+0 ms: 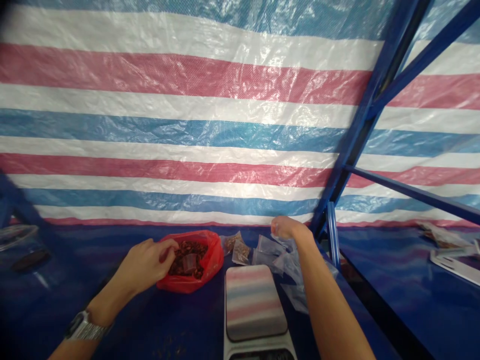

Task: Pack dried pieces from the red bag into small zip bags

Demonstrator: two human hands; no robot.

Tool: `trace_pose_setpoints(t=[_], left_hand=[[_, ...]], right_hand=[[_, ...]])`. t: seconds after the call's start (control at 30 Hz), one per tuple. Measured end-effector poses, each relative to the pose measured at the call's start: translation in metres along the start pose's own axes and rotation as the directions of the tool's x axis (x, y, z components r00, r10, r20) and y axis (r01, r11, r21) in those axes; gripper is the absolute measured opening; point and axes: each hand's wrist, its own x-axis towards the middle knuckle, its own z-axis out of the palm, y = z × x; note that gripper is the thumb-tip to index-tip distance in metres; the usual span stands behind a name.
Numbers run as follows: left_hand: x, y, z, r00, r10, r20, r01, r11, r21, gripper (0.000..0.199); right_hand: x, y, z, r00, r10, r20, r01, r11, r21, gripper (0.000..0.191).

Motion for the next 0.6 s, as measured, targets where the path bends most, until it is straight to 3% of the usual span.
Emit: trace_pose_setpoints(t=[0.1, 0.17, 0.2, 0.27, 0.4, 0.5, 0.6], left_hand=[[0.0, 0.004, 0.001, 0.99, 0.035, -0.138, -0.048, 0.995, -0.088, 0.026], [0.0, 0.01, 0.001, 0.96, 0.053, -0.276, -0.109, 0.975, -0.192, 0.024], [0.0, 0.014, 0.0, 0.945, 0.051, -0.323, -0.139, 0.957, -0.255, 0.023], [-0.002, 0.025, -0.001, 0.938, 0.022, -0.347, -0.175, 0.891, -0.419, 0.021], [-0.006, 0.047, 0.0, 0.976, -0.121, -0.18, -0.063, 0.638, -0.768, 0.033], [-0.006, 0.056, 0.002, 0.982, -0.186, 0.035, 0.093, 0.317, -0.944, 0.06], [-0.002, 0.056, 0.002, 0.969, -0.13, 0.212, 0.218, 0.039, -0.975, 0.067]], right_hand=[[-0.014, -0.015, -0.023, 0.993, -0.098, -0.062, 0.1, 0.994, 0.035, 0.009], [-0.027, -0.033, -0.04, 0.97, -0.189, -0.154, 0.2, 0.978, 0.061, 0.015], [-0.034, -0.044, -0.047, 0.944, -0.255, -0.21, 0.276, 0.958, 0.079, 0.015], [-0.048, -0.071, -0.055, 0.815, -0.443, -0.374, 0.527, 0.835, 0.16, 0.013], [-0.068, -0.131, -0.043, 0.664, -0.618, -0.422, 0.742, 0.616, 0.265, 0.014], [-0.073, -0.166, -0.025, 0.528, -0.739, -0.417, 0.849, 0.465, 0.251, 0.016], [-0.074, -0.183, -0.013, 0.459, -0.769, -0.445, 0.888, 0.402, 0.223, 0.019]])
